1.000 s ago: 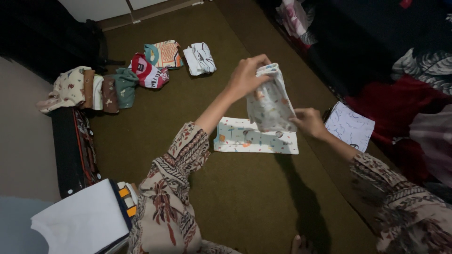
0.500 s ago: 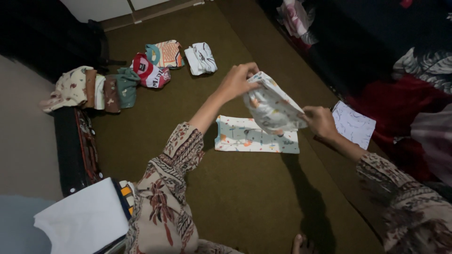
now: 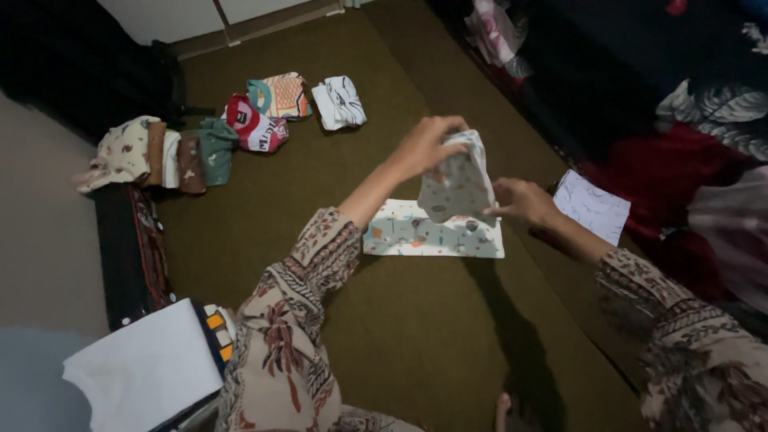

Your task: The person folds a patterned shirt and a white and red striped shirt by hand on the floor.

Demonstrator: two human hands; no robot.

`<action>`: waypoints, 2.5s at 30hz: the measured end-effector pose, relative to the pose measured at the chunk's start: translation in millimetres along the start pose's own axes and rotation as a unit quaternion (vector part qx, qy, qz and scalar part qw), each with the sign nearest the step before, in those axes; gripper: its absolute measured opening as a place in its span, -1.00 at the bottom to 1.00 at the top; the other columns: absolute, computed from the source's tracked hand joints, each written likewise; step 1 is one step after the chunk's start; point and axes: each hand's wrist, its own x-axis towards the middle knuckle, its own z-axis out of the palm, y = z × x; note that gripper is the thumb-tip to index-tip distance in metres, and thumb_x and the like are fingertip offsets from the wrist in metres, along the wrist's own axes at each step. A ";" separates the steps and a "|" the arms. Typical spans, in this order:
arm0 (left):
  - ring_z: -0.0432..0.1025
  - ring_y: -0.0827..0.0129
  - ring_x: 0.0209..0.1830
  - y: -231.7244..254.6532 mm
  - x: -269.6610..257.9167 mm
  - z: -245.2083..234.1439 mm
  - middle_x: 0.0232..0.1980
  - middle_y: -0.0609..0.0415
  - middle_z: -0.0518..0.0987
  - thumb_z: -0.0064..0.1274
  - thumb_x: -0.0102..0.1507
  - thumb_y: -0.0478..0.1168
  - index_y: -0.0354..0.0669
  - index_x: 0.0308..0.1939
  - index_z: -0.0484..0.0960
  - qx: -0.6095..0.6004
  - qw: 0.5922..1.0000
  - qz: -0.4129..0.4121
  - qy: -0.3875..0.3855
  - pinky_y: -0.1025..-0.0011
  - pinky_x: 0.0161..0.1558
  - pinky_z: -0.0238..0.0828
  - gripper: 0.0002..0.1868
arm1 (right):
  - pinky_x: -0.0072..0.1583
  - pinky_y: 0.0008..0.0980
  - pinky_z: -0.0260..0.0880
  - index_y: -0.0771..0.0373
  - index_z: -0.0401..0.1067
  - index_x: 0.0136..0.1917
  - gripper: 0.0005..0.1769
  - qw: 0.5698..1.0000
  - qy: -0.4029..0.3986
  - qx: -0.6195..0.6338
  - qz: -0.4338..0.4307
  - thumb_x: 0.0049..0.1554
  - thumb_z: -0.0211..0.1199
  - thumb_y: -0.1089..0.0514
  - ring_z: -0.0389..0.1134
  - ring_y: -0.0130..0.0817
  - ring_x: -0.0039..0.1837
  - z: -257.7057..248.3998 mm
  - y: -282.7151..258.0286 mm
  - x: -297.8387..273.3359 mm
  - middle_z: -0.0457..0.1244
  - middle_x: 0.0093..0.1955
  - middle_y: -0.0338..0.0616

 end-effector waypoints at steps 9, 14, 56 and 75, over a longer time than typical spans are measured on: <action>0.57 0.09 0.14 41.3 -7.9 31.4 0.11 0.00 0.55 0.36 0.28 -0.14 -0.12 0.13 0.73 0.034 0.999 0.019 -0.024 0.09 0.12 0.55 -0.64 | 0.33 -0.16 0.56 0.23 0.45 0.46 -0.28 0.975 0.028 0.206 -0.075 0.16 0.59 -0.08 0.51 -0.21 0.29 -17.8 -22.8 28.1 0.45 0.30 0.02; 0.55 0.07 0.18 30.1 -20.3 33.5 0.18 -0.04 0.51 0.33 0.33 -0.19 -0.13 0.20 0.68 0.010 0.999 0.040 0.007 0.13 0.20 0.56 -0.63 | 0.25 -0.22 0.57 0.23 0.62 0.33 -0.57 0.975 0.038 0.213 -0.041 0.24 0.48 0.06 0.57 -0.31 0.15 -18.1 -31.4 30.4 0.53 0.16 -0.09; 0.60 -0.10 0.22 -45.7 -178.5 117.4 0.21 -0.26 0.66 0.10 0.35 -0.46 -0.38 0.33 0.55 -0.029 0.994 -0.099 -0.029 0.09 0.30 0.55 -0.56 | 0.30 -0.19 0.58 0.25 0.50 0.07 -0.75 0.964 0.012 0.184 -0.194 0.15 0.50 0.26 0.59 -0.18 0.22 84.9 40.0 -15.4 0.53 0.15 -0.07; 0.52 -0.35 0.12 -88.5 -244.1 177.1 0.04 -0.37 0.64 0.02 0.46 -0.30 -0.34 0.21 0.26 0.088 0.991 -0.006 -0.100 -0.21 0.36 0.39 -0.66 | 0.56 -0.04 0.19 0.30 0.20 0.67 -0.45 0.941 -0.179 0.285 0.028 0.62 -0.33 0.00 0.25 0.08 0.54 151.6 36.4 -59.6 0.19 0.65 0.12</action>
